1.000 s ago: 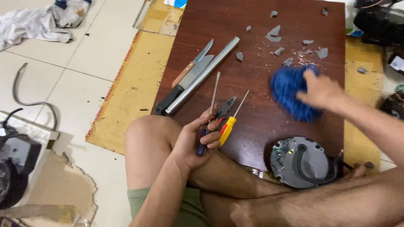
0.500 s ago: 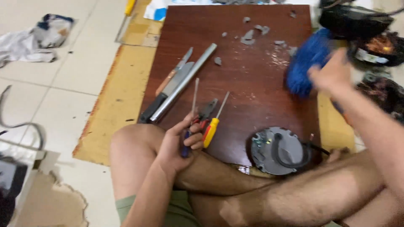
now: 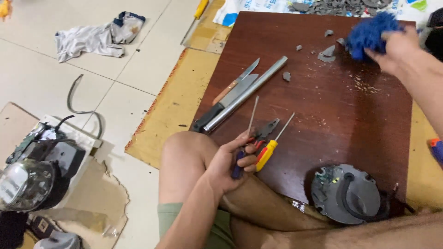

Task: The person sits cross-legged on the floor and uses a screwdriver to pry and scrape debris from a circular electronic device. They repeatedly wipe the device with a blue microfiber cloth and continue scraping with the screwdriver, removing small fragments that accumulate on the wooden board.

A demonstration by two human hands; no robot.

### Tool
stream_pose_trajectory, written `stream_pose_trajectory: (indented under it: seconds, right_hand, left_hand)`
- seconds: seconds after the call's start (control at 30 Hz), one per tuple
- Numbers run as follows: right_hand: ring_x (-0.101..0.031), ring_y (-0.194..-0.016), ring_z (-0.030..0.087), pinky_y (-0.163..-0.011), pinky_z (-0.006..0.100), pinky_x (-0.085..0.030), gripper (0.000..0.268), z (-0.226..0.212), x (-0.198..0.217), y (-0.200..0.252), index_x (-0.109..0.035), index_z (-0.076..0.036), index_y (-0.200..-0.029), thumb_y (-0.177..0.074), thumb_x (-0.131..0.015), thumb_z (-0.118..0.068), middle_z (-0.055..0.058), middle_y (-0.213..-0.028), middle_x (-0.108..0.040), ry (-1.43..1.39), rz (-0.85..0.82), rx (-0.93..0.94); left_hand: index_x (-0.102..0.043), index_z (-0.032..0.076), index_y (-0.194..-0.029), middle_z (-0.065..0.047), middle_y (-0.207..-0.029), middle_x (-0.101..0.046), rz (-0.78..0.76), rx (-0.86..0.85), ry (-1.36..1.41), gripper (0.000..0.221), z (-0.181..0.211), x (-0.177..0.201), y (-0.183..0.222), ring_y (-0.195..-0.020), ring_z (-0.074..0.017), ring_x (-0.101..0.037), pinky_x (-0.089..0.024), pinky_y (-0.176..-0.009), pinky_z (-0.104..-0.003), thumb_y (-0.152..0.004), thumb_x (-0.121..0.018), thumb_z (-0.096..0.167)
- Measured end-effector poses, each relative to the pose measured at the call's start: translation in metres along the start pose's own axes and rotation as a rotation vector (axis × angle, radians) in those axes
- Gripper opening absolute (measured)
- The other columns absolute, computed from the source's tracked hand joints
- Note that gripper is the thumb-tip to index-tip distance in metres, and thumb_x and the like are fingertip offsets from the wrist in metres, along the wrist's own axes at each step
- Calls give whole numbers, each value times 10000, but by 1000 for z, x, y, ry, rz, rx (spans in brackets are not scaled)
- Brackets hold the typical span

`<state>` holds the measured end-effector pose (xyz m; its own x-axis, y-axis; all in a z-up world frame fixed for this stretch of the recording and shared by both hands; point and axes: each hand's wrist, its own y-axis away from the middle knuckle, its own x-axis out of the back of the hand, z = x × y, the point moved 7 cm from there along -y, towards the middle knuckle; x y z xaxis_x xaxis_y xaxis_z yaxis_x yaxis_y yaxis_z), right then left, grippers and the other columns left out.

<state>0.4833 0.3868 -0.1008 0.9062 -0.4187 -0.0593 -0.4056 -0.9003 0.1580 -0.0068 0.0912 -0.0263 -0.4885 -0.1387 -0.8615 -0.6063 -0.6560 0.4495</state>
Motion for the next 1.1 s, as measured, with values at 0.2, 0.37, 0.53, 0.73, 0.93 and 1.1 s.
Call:
stream_pose_trajectory:
  seconds: [0.2, 0.37, 0.53, 0.73, 0.93, 1.1]
  right_hand:
    - [-612, -1169, 402, -1043, 511, -510, 306, -80, -109, 217, -743, -65, -1159, -876, -629, -73, 186, -1230, -720, 1111, -186, 1052]
    - [-563, -1210, 432, -922, 547, -522, 427, -14, -176, 300, -655, -103, -1211, -820, -658, -273, 227, -1377, -549, 1504, -682, 863]
    - [-529, -1300, 491, -1098, 585, -455, 565, 28, -189, 151, -526, -116, -1490, -970, -536, -335, 279, -1509, -402, 1696, -634, 256]
    - [-481, -1294, 660, -1160, 565, -381, 768, -40, -112, 22, -442, 153, -1490, -962, -650, -364, 505, -1609, -175, 1327, -109, 247]
    - [-666, -1125, 478, -1013, 528, -521, 403, -102, 5, 132, -676, 82, -1281, -1024, -608, -220, 351, -1219, -686, 1000, 184, 590]
    - [-648, -924, 211, -706, 361, -562, 335, -78, 106, 201, -652, 16, -1298, -1037, -663, -192, 137, -1158, -663, 418, 153, 141]
  left_hand:
    - [-600, 205, -1203, 16, -810, -563, -36, -17, -13, 157, 1, -1, -5, -544, -91, -454, -395, -546, -259, -1052, -582, 241]
    - [-621, 213, -1266, 23, -800, -552, -53, -10, -16, 235, -1, -1, -5, -537, -83, -455, -393, -536, -253, -1038, -568, 230]
    - [-598, 224, -1290, 14, -819, -555, -87, -17, 23, 243, -2, 0, -2, -540, -86, -461, -398, -545, -259, -1048, -570, 223]
    - [-618, 236, -1250, 19, -801, -560, -16, -8, 30, 230, -1, 1, -1, -527, -88, -458, -393, -534, -259, -1025, -574, 225]
    - [-610, 217, -1232, 15, -793, -560, -83, -22, 24, 188, -1, 0, -7, -535, -88, -454, -378, -534, -263, -1047, -570, 215]
    - [-596, 188, -1197, 2, -778, -552, 16, -4, -90, 170, -6, 2, -10, -528, -96, -446, -382, -530, -274, -1038, -552, 228]
